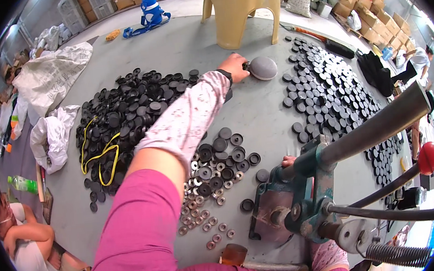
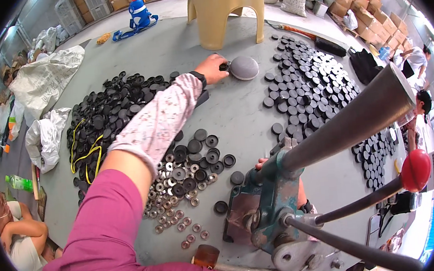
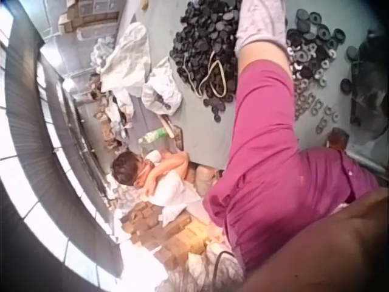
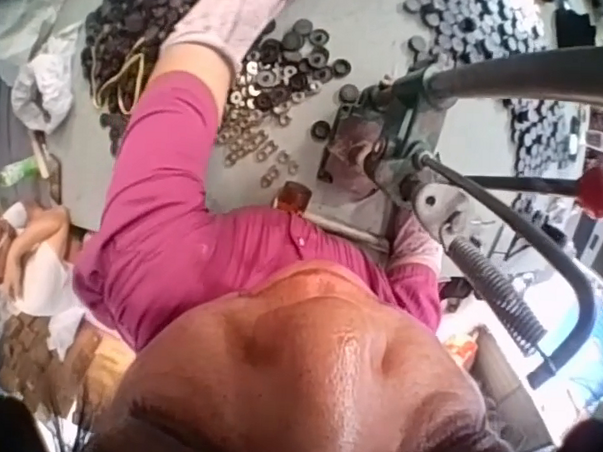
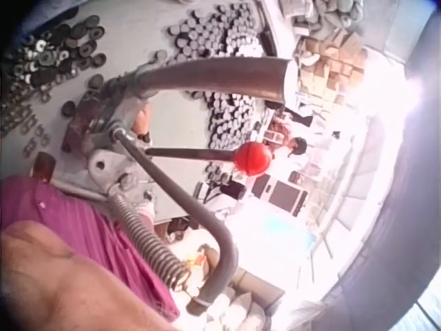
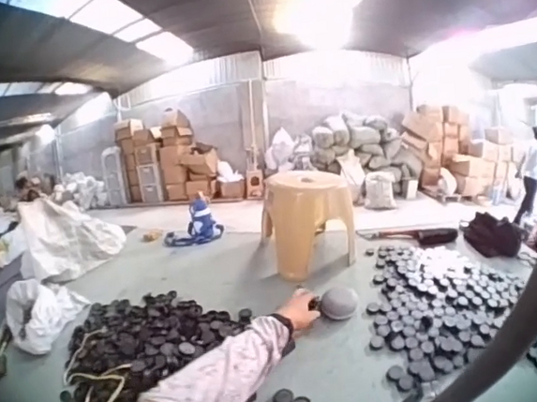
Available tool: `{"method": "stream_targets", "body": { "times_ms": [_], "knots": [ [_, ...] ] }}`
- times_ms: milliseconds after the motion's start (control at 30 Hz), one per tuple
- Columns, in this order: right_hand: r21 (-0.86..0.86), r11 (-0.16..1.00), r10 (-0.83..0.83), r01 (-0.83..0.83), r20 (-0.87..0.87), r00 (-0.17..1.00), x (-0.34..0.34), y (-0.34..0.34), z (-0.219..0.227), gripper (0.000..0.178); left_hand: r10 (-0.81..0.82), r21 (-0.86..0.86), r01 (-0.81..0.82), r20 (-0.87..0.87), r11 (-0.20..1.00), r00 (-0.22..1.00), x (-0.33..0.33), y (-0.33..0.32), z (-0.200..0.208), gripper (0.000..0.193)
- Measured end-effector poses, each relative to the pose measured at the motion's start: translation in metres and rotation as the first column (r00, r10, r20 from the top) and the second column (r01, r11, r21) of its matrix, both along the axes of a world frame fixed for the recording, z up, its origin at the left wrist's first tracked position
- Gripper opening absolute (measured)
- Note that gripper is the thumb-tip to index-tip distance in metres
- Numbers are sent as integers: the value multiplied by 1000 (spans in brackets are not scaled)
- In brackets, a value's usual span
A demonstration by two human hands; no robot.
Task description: Using a hand-press to assemble rubber disks with metal components.
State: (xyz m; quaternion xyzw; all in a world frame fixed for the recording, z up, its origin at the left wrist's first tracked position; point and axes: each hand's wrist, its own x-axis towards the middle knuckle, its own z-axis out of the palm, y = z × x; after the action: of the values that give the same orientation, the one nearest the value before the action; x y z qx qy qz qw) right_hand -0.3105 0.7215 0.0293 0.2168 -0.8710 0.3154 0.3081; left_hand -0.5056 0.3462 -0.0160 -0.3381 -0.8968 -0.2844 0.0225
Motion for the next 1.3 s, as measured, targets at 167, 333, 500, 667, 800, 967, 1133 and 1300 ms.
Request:
{"method": "stream_targets", "body": {
  "times_ms": [167,333,500,667,800,967,1133,1300],
  "knots": [
    [43,998,-35,35,7,999,8,16,-12,28,58,-89,-64,-67,994,996,21,19,-16,66],
    [54,996,-68,66,37,997,43,18,-33,28,-327,-141,347,144,927,934,140,3,12,67],
    [84,994,-74,67,90,993,97,8,-49,29,-549,-110,550,45,828,835,274,-46,19,63],
    [123,991,-68,55,104,992,144,2,-49,29,-557,-182,561,77,807,827,342,-103,48,63],
    [131,990,-68,48,149,986,193,-16,-74,29,-453,-89,458,75,884,888,405,-140,47,66],
    [137,991,-78,-8,611,788,270,-67,-35,26,-259,-24,267,174,963,950,478,-177,56,60],
    [80,974,-209,213,683,700,393,-160,34,19,-93,-45,105,206,993,974,528,-206,44,50],
    [146,988,-132,53,611,781,438,-250,25,50,25,139,-49,171,989,985,538,-210,40,36]
  ]
}}
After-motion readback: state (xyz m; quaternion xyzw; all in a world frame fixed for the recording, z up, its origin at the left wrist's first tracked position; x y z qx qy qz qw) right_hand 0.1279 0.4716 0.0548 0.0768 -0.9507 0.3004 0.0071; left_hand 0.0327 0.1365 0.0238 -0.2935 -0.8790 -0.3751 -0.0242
